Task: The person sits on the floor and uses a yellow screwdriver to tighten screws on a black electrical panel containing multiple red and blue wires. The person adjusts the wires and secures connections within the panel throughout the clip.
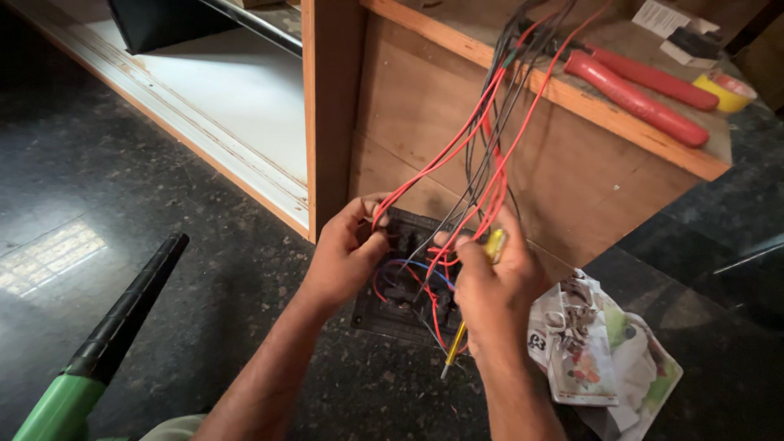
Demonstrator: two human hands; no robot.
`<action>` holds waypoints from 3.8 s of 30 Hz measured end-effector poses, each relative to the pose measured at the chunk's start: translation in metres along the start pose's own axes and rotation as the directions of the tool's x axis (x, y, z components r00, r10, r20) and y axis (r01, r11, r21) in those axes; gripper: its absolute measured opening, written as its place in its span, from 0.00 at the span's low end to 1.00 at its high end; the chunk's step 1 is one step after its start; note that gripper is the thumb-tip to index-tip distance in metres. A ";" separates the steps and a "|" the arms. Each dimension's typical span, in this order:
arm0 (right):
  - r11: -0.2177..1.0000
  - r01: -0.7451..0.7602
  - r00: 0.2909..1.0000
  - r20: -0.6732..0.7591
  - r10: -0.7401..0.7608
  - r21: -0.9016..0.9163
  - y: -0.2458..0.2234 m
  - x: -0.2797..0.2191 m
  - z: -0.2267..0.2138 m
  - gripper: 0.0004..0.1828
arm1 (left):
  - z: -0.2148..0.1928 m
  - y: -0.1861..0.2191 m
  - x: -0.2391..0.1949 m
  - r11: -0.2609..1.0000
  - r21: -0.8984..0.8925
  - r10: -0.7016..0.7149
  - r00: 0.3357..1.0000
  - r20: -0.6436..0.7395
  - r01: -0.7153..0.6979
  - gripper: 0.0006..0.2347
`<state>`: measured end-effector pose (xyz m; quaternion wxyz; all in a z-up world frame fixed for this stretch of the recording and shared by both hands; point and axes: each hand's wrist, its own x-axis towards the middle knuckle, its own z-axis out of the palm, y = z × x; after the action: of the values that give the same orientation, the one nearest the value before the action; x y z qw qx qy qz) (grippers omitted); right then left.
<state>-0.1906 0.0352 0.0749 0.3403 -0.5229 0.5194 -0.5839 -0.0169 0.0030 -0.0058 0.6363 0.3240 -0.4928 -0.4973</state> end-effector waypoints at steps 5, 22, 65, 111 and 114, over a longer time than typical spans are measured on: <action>0.934 0.209 0.971 0.179 -0.161 -0.291 -0.002 -0.006 0.001 0.13 | -0.001 -0.009 0.004 0.998 0.033 0.061 0.998 -0.014 -0.061 0.11; 0.947 0.145 0.989 0.011 -0.148 -0.287 0.009 -0.007 0.001 0.23 | -0.001 -0.014 0.005 0.994 0.107 0.024 0.995 -0.098 -0.013 0.04; 0.980 -0.181 0.926 0.323 0.197 -0.077 0.016 0.031 -0.035 0.13 | -0.007 -0.008 -0.003 0.967 0.250 0.063 0.995 -0.078 -0.042 0.03; 0.929 0.309 0.948 0.139 -0.285 -0.202 0.018 0.002 -0.017 0.14 | -0.016 0.001 -0.005 0.985 -0.171 -0.009 1.000 0.017 0.011 0.14; 0.990 0.101 0.995 -0.012 -0.103 -0.096 0.005 -0.019 -0.036 0.13 | -0.017 -0.002 -0.005 0.989 -0.144 -0.012 1.000 0.022 0.015 0.12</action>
<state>-0.2217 0.0609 0.0683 0.2804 -0.5594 0.5220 -0.5796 -0.0018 0.0064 -0.0140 0.6496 0.2753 -0.4597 -0.5394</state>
